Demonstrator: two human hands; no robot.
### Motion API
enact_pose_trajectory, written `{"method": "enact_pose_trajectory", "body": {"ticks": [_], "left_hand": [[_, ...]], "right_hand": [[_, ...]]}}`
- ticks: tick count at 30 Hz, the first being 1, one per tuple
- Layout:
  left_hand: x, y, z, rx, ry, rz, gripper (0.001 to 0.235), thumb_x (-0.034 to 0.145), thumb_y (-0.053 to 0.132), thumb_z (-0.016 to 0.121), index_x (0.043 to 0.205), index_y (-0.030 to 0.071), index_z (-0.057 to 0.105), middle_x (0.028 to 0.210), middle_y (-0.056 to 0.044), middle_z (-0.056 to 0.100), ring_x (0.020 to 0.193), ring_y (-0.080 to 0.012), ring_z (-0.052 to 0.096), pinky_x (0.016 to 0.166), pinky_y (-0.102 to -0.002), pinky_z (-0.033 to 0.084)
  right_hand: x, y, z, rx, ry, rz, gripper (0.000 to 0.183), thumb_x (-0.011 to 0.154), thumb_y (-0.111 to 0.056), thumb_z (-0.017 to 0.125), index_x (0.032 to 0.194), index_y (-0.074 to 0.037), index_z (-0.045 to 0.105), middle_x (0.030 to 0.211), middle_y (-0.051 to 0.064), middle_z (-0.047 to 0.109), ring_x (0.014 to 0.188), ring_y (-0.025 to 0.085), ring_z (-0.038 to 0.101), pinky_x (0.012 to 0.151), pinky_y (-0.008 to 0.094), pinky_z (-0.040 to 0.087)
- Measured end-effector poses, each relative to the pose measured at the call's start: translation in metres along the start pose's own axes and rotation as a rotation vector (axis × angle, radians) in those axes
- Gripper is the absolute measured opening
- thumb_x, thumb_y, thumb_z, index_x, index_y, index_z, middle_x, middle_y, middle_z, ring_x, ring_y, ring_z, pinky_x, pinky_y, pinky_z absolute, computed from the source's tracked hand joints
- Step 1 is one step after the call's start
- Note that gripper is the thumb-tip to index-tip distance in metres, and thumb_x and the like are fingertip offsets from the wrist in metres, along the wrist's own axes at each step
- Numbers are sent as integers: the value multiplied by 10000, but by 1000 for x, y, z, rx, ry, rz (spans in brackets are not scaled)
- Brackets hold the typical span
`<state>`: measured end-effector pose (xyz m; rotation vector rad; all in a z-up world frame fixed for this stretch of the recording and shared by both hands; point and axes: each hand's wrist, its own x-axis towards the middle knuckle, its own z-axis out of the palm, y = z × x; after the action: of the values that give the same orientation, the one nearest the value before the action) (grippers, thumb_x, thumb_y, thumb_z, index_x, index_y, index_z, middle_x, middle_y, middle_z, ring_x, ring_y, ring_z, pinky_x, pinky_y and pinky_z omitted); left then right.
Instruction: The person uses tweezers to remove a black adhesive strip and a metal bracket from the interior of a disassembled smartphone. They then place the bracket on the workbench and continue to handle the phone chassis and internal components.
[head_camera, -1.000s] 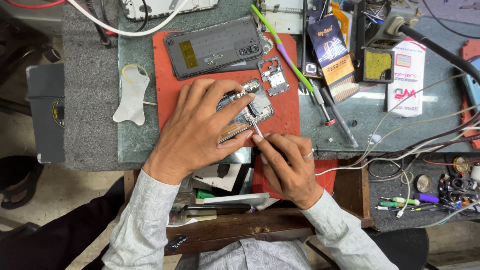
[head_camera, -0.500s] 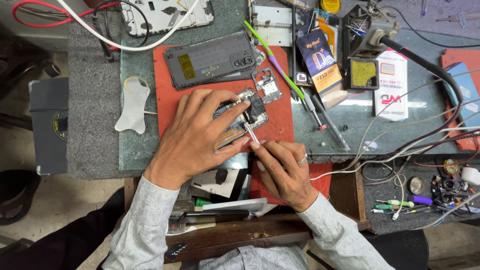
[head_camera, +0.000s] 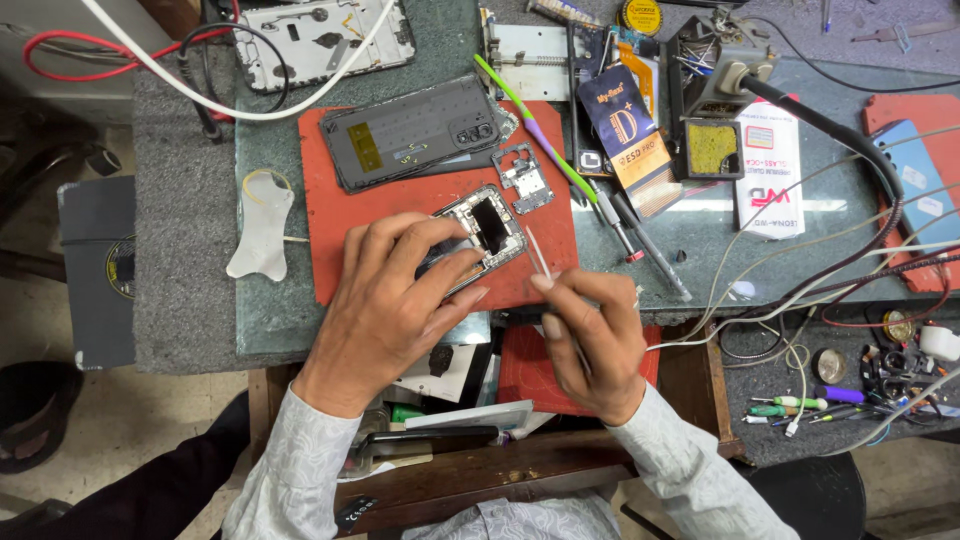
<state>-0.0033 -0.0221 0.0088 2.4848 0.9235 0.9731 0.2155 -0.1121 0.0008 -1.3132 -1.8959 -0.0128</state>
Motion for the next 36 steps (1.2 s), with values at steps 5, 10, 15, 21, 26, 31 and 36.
{"method": "enact_pose_trajectory", "body": {"ticks": [5, 10, 15, 21, 26, 31, 36], "left_hand": [[0, 1, 2, 13, -26, 45, 266, 859, 215, 815, 1093, 100, 768, 1245, -17, 621, 1214, -240, 537, 987, -422, 440], [2, 1, 1, 51, -33, 74, 266, 852, 239, 832, 1071, 105, 762, 1235, -18, 623, 1204, -247, 541, 975, -428, 440], [-3, -1, 2, 9, -14, 7, 304, 888, 241, 841, 1143, 97, 756, 1250, -17, 613, 1224, -233, 533, 1007, -422, 438], [3, 2, 0, 77, -24, -107, 397, 884, 234, 808, 1253, 114, 724, 1343, -52, 558, 1305, -277, 473, 1079, -460, 389], [2, 1, 5, 126, -59, -96, 409, 920, 281, 770, 1307, 163, 710, 1409, -63, 510, 1357, -292, 424, 1089, -501, 351], [1, 0, 6, 152, -63, -93, 410, 924, 289, 771, 1309, 162, 707, 1414, -72, 503, 1369, -291, 418, 1092, -502, 355], [0, -2, 7, 158, -60, -84, 410, 927, 292, 771, 1310, 161, 706, 1409, -72, 504, 1365, -289, 420, 1093, -493, 361]], "right_hand": [[17, 1, 1, 108, 53, 116, 334, 942, 61, 696, 1266, 0, 643, 1127, 141, 638, 1009, 264, 634, 893, 349, 522], [27, 5, 3, 211, 30, 103, 297, 920, 54, 703, 1209, -9, 687, 1063, 119, 668, 934, 225, 647, 826, 330, 520], [23, 7, 10, 187, -33, -12, 288, 875, 45, 740, 1155, -18, 719, 969, 86, 692, 880, 224, 640, 763, 351, 502], [23, 4, 9, 112, -46, 1, 286, 846, 57, 749, 1121, -14, 715, 983, 94, 701, 861, 236, 669, 755, 352, 520], [20, 6, 10, 87, -47, 6, 275, 844, 63, 763, 1106, -10, 722, 977, 83, 708, 850, 222, 678, 738, 345, 510], [20, 5, 11, 85, -38, 1, 272, 853, 60, 767, 1111, -15, 721, 983, 83, 709, 854, 218, 681, 746, 342, 517], [19, 6, 11, 87, -35, 2, 271, 858, 58, 768, 1115, -13, 722, 982, 83, 711, 853, 215, 682, 741, 338, 518]]}}
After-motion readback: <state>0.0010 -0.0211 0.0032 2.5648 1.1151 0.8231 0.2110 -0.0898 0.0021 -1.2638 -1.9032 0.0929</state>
